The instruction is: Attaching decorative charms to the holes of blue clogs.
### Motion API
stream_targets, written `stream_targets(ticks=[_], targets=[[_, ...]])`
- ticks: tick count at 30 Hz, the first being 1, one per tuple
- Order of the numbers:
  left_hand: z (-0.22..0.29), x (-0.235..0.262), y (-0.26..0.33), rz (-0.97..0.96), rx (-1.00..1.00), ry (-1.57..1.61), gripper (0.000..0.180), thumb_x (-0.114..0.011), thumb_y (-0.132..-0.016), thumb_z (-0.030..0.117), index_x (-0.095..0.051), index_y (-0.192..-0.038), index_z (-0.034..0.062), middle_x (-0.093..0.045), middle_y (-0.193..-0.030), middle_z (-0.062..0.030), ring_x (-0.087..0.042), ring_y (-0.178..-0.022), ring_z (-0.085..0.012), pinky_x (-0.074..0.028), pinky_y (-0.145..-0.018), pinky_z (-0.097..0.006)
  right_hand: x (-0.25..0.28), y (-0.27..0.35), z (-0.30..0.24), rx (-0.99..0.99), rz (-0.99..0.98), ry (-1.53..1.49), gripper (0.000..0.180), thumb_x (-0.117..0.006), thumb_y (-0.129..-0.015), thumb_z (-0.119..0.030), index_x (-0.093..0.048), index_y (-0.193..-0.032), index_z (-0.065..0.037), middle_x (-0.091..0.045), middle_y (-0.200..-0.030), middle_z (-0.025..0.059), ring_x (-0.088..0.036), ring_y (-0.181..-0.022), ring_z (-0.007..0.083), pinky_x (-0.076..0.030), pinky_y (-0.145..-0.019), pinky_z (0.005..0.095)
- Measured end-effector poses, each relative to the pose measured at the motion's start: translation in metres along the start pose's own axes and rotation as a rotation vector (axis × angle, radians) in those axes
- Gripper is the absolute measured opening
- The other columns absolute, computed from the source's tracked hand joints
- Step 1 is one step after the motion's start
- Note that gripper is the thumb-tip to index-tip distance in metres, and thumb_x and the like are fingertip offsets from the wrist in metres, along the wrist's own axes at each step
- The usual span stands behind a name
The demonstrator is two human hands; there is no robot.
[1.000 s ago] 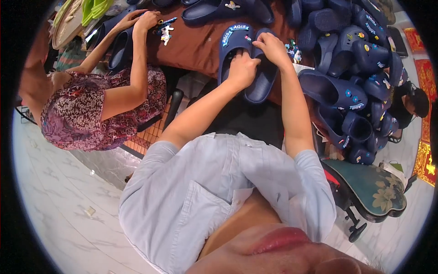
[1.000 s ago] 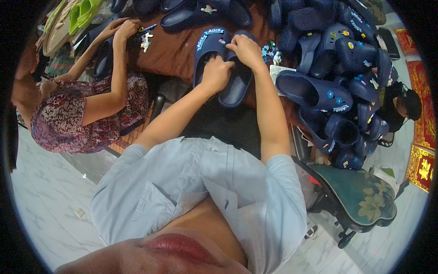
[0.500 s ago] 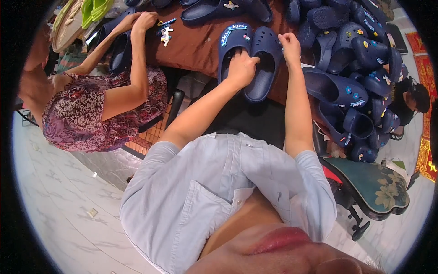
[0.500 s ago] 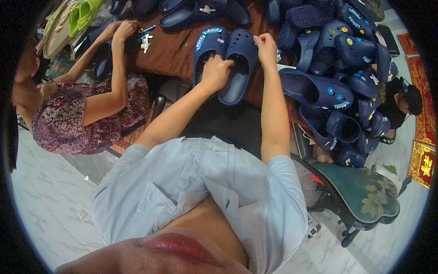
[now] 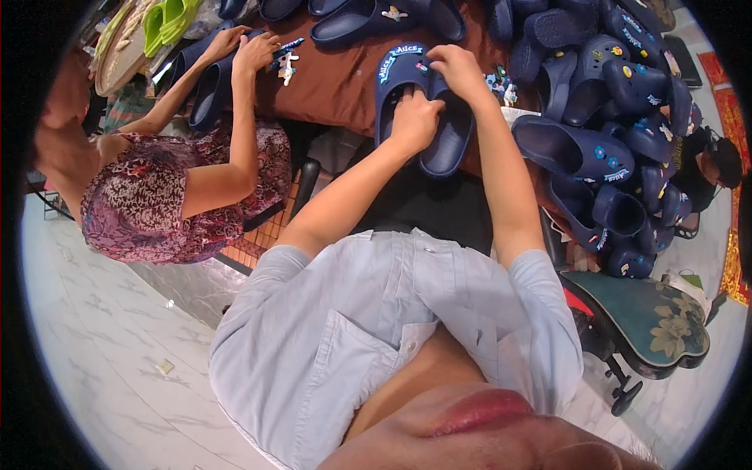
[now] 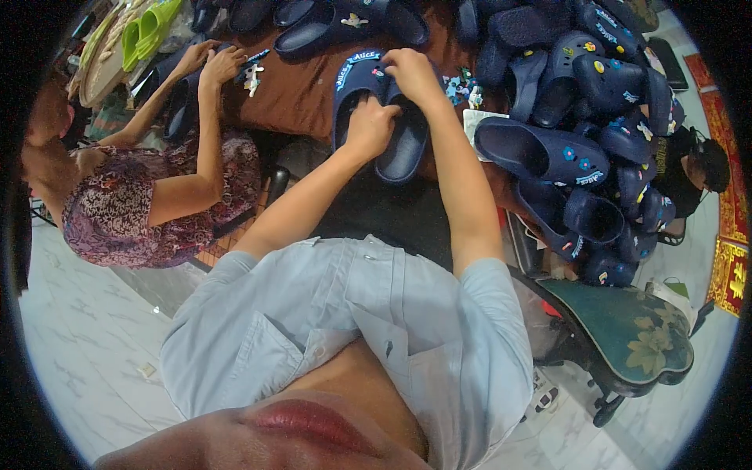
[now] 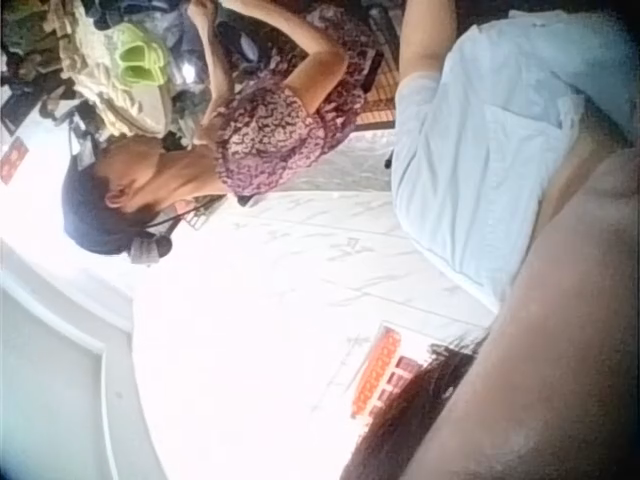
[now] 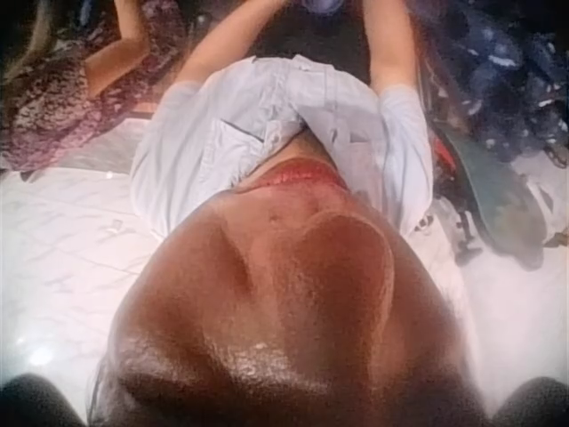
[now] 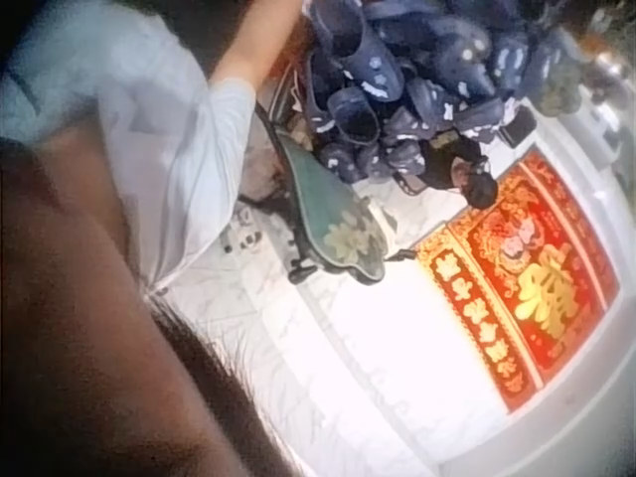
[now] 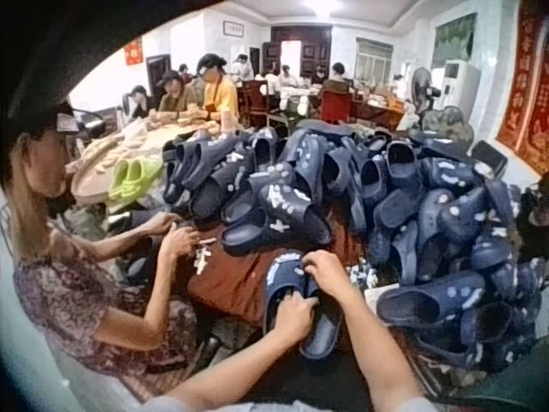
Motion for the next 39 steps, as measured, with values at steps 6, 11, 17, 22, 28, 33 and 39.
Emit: stream_targets(ticks=[6,11,17,22,28,33,39], targets=[[0.000,-0.003,0.000,-0.080,0.068,0.026,0.020,-0.063,-0.077,0.009,-0.075,-0.092,0.0122,-0.057,-0.097,-0.0224,-0.055,-0.101,-0.0420,-0.051,-0.082,-0.048,-0.019,-0.016,-0.005,-0.147,-0.228,-0.031,0.021,-0.074,-0.076,-0.014,-0.070,-0.091,0.000,-0.069,-0.091,0.0215,-0.067,-0.089,0.0357,-0.051,-0.080,0.0411],[0.001,-0.004,0.002,-0.097,0.073,0.026,0.019,-0.061,-0.078,0.010,-0.075,-0.091,0.0132,-0.056,-0.095,-0.0227,-0.054,-0.102,-0.0432,-0.050,-0.082,-0.050,-0.020,-0.014,-0.003,-0.159,-0.236,-0.172,0.022,-0.076,-0.075,-0.016,-0.067,-0.086,0.001,-0.069,-0.085,0.0177,-0.067,-0.080,0.0304,-0.051,-0.074,0.0380],[0.000,-0.003,0.002,-0.051,0.035,0.014,0.016,-0.060,-0.079,0.011,-0.074,-0.088,0.0125,-0.056,-0.094,-0.0225,-0.054,-0.102,-0.0429,-0.050,-0.082,-0.050,-0.017,-0.013,-0.005,-0.146,-0.264,-0.268,0.023,-0.076,-0.076,-0.016,-0.062,-0.083,0.001,-0.066,-0.078,0.0150,-0.064,-0.073,0.0263,-0.048,-0.067,0.0368],[0.000,-0.001,0.000,-0.035,0.020,0.029,0.021,-0.063,-0.079,0.009,-0.073,-0.096,0.0146,-0.057,-0.093,-0.0232,-0.057,-0.094,-0.0428,-0.051,-0.078,-0.051,-0.007,-0.006,-0.011,-0.137,-0.165,-0.209,0.022,-0.074,-0.077,-0.014,-0.059,-0.085,0.000,-0.064,-0.077,0.0130,-0.061,-0.071,0.0224,-0.047,-0.065,0.0344],[0.002,0.003,0.000,-0.009,0.004,0.027,0.021,-0.063,-0.080,0.010,-0.074,-0.098,0.0143,-0.057,-0.094,-0.0231,-0.058,-0.095,-0.0424,-0.050,-0.079,-0.051,0.001,-0.002,-0.005,-0.126,-0.100,-0.300,0.022,-0.069,-0.078,-0.009,-0.056,-0.094,-0.002,-0.062,-0.080,0.0137,-0.063,-0.076,0.0247,-0.049,-0.071,0.0356],[0.000,0.000,0.001,-0.058,0.042,0.049,0.021,-0.063,-0.080,0.010,-0.074,-0.098,0.0138,-0.058,-0.094,-0.0234,-0.058,-0.095,-0.0423,-0.050,-0.080,-0.051,0.029,0.003,0.048,-0.170,0.204,0.086,0.016,-0.061,-0.075,-0.006,-0.064,-0.090,-0.005,-0.066,-0.094,0.0198,-0.063,-0.092,0.0395,-0.050,-0.082,0.0458],[0.000,0.000,0.000,-0.063,0.042,0.071,0.022,-0.062,-0.080,0.010,-0.073,-0.099,0.0134,-0.057,-0.095,-0.0239,-0.057,-0.095,-0.0427,-0.050,-0.081,-0.050,0.038,0.036,0.111,-0.615,-0.011,0.261,0.015,-0.069,-0.079,-0.016,-0.066,-0.091,-0.008,-0.067,-0.095,0.0181,-0.064,-0.095,0.0401,-0.050,-0.082,0.0487]])
Point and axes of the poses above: each hand's wrist, its own y-axis away from the middle knuckle, its own x-axis out of the back of the hand, z = x × y, the point moved 4 cm from there along -y, towards the middle knuckle
